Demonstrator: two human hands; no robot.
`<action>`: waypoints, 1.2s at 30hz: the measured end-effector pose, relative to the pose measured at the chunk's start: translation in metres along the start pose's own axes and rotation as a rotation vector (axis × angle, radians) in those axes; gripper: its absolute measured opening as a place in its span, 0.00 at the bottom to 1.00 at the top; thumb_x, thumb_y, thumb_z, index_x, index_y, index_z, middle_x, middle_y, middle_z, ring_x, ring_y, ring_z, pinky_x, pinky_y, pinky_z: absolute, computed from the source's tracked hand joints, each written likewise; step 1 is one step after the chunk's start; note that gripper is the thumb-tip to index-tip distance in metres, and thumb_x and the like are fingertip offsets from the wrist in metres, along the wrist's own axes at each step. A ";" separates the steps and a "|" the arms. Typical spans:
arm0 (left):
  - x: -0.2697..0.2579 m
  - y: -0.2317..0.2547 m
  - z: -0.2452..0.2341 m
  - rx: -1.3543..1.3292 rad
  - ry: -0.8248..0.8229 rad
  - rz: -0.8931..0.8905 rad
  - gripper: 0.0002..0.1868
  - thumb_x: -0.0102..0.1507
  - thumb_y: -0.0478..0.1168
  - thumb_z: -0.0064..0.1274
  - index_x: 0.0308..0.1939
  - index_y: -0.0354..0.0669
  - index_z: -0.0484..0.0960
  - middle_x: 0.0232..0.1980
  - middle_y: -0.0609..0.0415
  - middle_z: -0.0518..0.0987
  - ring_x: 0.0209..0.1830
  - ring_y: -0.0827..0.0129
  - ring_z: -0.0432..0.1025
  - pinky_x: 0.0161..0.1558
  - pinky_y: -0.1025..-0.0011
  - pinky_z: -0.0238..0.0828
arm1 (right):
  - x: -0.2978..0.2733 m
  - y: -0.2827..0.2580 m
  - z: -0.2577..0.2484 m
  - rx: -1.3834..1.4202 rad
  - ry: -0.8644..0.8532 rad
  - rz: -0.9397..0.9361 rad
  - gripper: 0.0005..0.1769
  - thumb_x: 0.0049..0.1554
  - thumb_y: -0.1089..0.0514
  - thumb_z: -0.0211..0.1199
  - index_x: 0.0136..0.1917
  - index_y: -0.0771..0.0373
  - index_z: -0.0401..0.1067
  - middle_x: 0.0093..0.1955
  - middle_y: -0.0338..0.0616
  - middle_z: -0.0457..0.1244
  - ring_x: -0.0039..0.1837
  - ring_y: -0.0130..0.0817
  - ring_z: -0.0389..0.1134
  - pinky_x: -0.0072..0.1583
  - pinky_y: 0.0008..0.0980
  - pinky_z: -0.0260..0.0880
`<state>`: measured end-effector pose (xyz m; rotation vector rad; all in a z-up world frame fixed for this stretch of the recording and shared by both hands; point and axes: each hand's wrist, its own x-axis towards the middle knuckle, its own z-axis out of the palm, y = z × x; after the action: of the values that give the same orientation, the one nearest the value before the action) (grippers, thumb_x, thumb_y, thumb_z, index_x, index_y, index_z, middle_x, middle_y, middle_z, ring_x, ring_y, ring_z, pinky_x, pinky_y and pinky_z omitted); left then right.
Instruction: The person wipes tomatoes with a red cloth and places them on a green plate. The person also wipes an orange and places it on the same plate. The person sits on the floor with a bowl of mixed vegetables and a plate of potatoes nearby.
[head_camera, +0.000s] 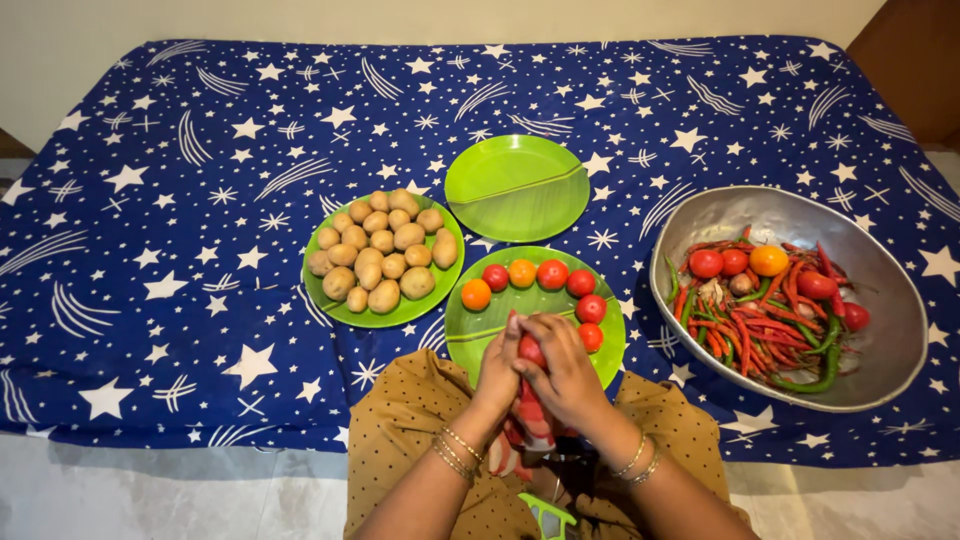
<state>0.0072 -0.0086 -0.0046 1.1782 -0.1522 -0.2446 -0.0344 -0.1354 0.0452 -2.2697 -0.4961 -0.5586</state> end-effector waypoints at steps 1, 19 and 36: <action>-0.003 0.005 0.002 0.010 -0.006 -0.021 0.38 0.69 0.67 0.37 0.59 0.33 0.76 0.53 0.50 0.81 0.51 0.71 0.75 0.54 0.73 0.71 | 0.000 -0.002 0.002 -0.058 0.026 -0.009 0.32 0.61 0.46 0.61 0.73 0.59 0.61 0.73 0.53 0.57 0.77 0.54 0.55 0.77 0.49 0.53; -0.009 -0.012 0.002 0.191 -0.186 -0.169 0.32 0.69 0.64 0.46 0.43 0.34 0.81 0.33 0.61 0.77 0.33 0.77 0.67 0.37 0.76 0.67 | -0.001 0.003 -0.013 0.359 0.108 0.002 0.40 0.69 0.33 0.44 0.81 0.63 0.50 0.80 0.54 0.57 0.79 0.50 0.61 0.76 0.43 0.59; -0.012 -0.011 0.010 0.105 -0.176 0.022 0.26 0.73 0.60 0.43 0.43 0.38 0.77 0.37 0.62 0.77 0.36 0.81 0.67 0.40 0.80 0.67 | 0.001 0.004 -0.008 0.596 0.160 0.146 0.38 0.68 0.36 0.44 0.78 0.66 0.56 0.80 0.53 0.55 0.81 0.45 0.55 0.78 0.44 0.51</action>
<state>-0.0078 -0.0189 -0.0110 1.2584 -0.3360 -0.3239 -0.0332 -0.1434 0.0485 -1.6629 -0.3536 -0.4402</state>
